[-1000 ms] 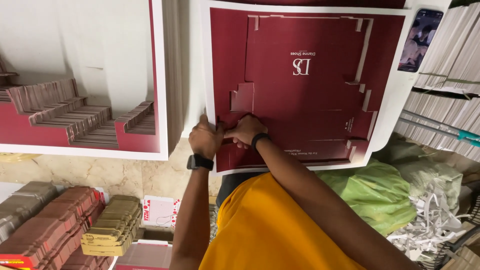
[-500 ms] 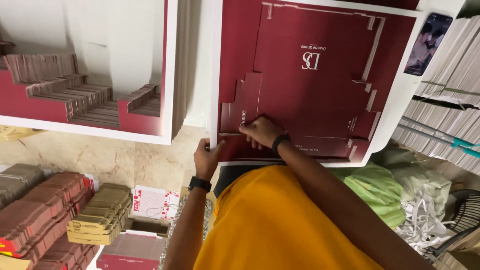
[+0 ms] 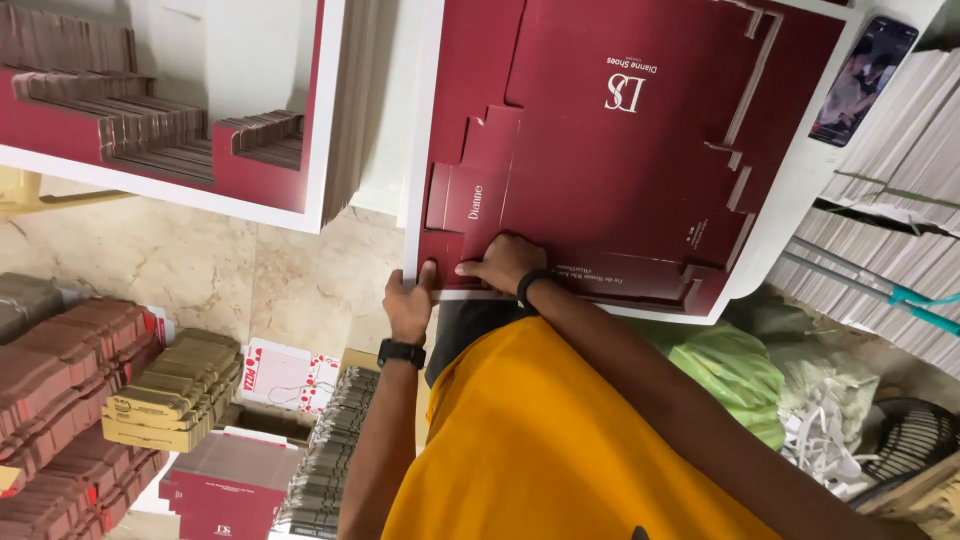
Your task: Punching out pre-cut box templates from cardboard sheets and stacking the finished templates and frames.
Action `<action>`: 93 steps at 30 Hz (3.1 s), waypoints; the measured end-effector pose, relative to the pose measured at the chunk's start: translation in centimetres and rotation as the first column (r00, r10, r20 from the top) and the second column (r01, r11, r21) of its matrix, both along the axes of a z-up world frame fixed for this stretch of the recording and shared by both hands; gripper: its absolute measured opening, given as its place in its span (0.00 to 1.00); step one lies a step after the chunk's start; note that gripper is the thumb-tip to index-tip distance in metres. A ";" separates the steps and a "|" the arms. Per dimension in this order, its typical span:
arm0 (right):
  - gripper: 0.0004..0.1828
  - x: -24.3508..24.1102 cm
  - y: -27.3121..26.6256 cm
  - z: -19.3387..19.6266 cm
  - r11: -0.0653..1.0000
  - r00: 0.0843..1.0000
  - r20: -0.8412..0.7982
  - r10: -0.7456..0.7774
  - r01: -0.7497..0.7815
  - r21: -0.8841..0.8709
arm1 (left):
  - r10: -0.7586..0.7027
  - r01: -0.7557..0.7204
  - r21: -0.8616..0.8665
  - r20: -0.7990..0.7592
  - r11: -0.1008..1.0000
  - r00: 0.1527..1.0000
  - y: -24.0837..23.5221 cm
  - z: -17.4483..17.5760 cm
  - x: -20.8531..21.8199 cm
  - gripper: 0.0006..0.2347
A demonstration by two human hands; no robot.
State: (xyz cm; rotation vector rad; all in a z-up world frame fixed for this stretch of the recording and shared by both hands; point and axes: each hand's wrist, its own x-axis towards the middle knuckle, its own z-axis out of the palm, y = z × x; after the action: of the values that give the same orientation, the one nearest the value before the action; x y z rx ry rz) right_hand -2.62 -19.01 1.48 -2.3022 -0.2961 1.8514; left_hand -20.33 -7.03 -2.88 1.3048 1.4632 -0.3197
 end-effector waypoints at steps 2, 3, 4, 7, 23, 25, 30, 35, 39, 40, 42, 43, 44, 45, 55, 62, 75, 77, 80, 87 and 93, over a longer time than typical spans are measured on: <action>0.28 -0.6 -0.3 0.9 0.997 0.996 -0.066 -0.061 0.065 0.051 | -0.054 0.056 0.048 -0.051 0.997 0.997 -0.5 1.1 0.0 0.21; 0.28 -0.5 -0.6 0.6 0.996 0.995 -0.071 -0.067 0.070 0.053 | -0.059 0.062 0.050 -0.056 0.997 0.997 -1.2 1.5 0.1 0.21; 0.29 -0.4 -0.8 0.4 0.995 0.994 -0.090 -0.056 0.063 0.073 | 0.143 -0.144 0.014 0.030 0.990 0.989 -1.7 1.9 0.2 0.22; 0.30 -0.4 -0.7 0.2 0.993 0.993 -0.099 -0.062 0.071 0.096 | 0.467 -0.460 -0.083 0.185 0.884 0.864 -3.5 2.7 1.3 0.26; 0.30 -0.3 0.1 -2.3 0.979 1.000 -0.026 -0.016 0.021 0.203 | 0.179 -0.198 0.107 0.161 0.974 0.971 -6.3 -4.3 -0.2 0.09; 0.28 0.5 0.1 -0.8 0.980 0.998 -0.047 -0.038 0.047 0.196 | 0.190 -0.207 0.096 0.160 0.974 0.969 -6.2 -4.4 -0.2 0.09; 0.25 1.3 -0.1 1.3 0.972 0.984 -0.128 -0.124 0.146 0.182 | 0.212 -0.215 0.011 0.134 0.976 0.968 -6.1 -4.5 -1.1 0.08; 0.23 1.8 0.3 1.4 0.972 0.976 -0.159 -0.146 0.172 0.160 | 0.184 -0.194 0.118 0.093 0.974 0.979 -6.7 -2.0 0.5 0.09; 0.16 1.6 1.9 2.8 0.991 0.995 0.076 0.065 -0.073 0.112 | 0.104 -0.068 0.312 -0.099 0.948 0.990 -7.3 1.0 2.7 0.23; 0.18 1.8 1.9 4.8 0.994 0.998 0.055 0.032 -0.038 0.100 | 0.072 -0.034 0.338 -0.099 0.941 0.993 -7.8 0.5 2.2 0.24; 0.20 2.0 2.1 6.2 0.996 0.999 0.041 0.012 -0.016 0.092 | 0.051 -0.012 0.368 -0.096 0.930 0.994 -7.9 -0.5 1.3 0.26; 0.28 1.9 2.3 5.5 0.996 0.999 0.032 -0.025 0.022 0.083 | 0.036 0.004 0.367 -0.102 0.930 0.994 -7.6 -1.0 1.0 0.26; 0.37 1.5 2.0 5.0 0.996 0.998 0.019 -0.066 0.065 0.064 | 0.014 0.027 0.356 -0.113 0.934 0.994 -7.8 -1.2 0.4 0.27; 0.37 1.4 1.7 4.3 0.996 0.998 0.020 -0.059 0.058 0.061 | 0.021 0.021 0.354 -0.113 0.935 0.993 -7.5 -0.3 0.6 0.27; 0.32 0.3 0.9 0.4 0.997 0.997 0.067 -0.041 0.037 0.067 | -0.220 0.206 0.218 0.039 0.954 0.975 4.3 1.4 3.1 0.33; 0.26 -0.2 0.8 -1.0 0.998 0.995 0.096 -0.017 0.012 0.054 | -0.509 0.513 -0.090 0.064 0.854 0.859 6.0 -4.2 2.7 0.26; 0.21 -0.6 0.0 -2.5 0.986 0.983 0.131 -0.129 0.113 0.121 | -0.745 0.836 0.373 -0.399 0.401 0.535 0.9 1.2 3.4 0.25; 0.23 -0.6 0.1 -3.5 0.986 0.980 0.141 -0.140 0.124 0.113 | -0.597 0.638 0.231 -0.227 0.735 0.770 2.9 -0.3 3.6 0.24; 0.20 0.3 0.5 0.3 0.986 0.979 0.144 -0.143 0.128 0.107 | -0.590 0.608 0.145 -0.149 0.781 0.793 3.0 2.9 6.7 0.23; 0.17 -0.3 -0.1 -6.5 0.993 0.980 0.164 -0.109 0.099 0.064 | -0.735 0.727 0.575 -0.293 0.375 0.611 -2.0 7.8 6.8 0.23; 0.23 1.9 0.2 1.2 0.992 0.999 -0.040 -0.024 0.029 0.126 | -0.627 0.627 0.181 -0.062 0.758 0.776 2.9 7.2 7.9 0.23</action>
State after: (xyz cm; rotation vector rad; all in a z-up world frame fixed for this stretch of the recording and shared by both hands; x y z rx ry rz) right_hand -0.71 -18.77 2.69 -2.1745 -0.3649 1.8064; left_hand -12.46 -4.09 4.36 1.9468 1.0225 -0.6263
